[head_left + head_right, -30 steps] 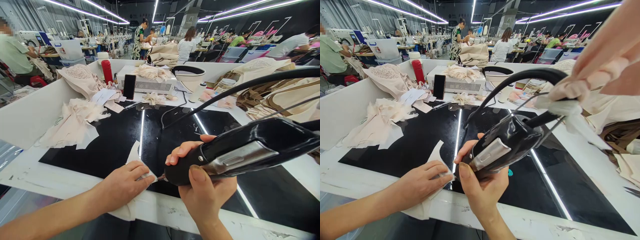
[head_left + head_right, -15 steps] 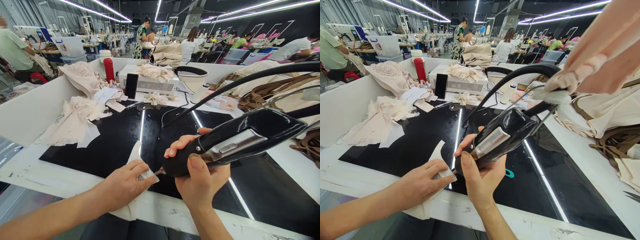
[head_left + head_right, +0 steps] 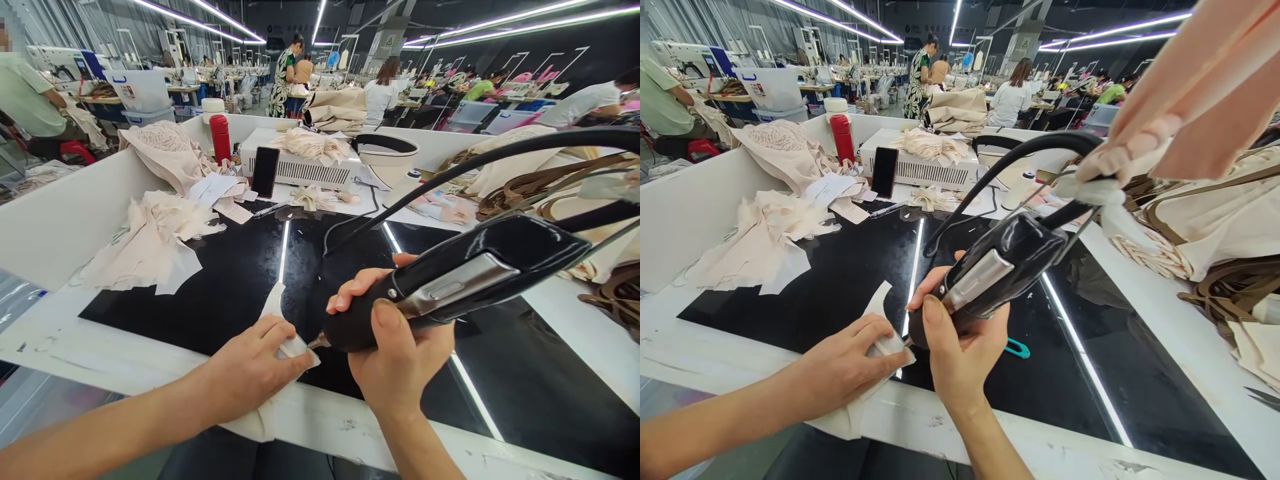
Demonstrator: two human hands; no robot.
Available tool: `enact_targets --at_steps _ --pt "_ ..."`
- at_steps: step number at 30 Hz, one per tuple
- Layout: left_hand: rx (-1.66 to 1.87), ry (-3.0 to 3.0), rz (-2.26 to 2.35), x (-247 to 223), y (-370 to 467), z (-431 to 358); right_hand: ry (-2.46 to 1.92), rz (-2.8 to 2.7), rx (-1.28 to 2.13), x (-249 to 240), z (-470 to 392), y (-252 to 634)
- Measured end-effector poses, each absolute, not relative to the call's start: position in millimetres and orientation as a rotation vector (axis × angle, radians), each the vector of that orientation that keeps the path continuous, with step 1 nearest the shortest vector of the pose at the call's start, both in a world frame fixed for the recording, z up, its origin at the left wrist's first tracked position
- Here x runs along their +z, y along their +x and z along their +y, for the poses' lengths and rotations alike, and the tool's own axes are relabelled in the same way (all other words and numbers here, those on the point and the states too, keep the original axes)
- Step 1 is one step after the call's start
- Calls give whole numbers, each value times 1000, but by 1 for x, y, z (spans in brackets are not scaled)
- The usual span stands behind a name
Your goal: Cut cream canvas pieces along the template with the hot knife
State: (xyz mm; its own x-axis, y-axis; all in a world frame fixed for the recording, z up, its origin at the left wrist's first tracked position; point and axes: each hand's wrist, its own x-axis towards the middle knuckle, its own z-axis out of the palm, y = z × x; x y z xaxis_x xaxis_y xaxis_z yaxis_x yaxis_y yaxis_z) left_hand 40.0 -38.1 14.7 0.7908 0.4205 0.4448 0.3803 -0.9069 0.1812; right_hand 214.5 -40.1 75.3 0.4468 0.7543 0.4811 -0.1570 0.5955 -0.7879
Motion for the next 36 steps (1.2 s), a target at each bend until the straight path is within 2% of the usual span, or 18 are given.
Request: enact_targets --at_steps 18,36 --pt "757 2877 679 13 37 -43 -735 -968 657 73 -38 210" --pt "604 2977 551 19 14 -14 -737 -1016 620 74 -42 211"
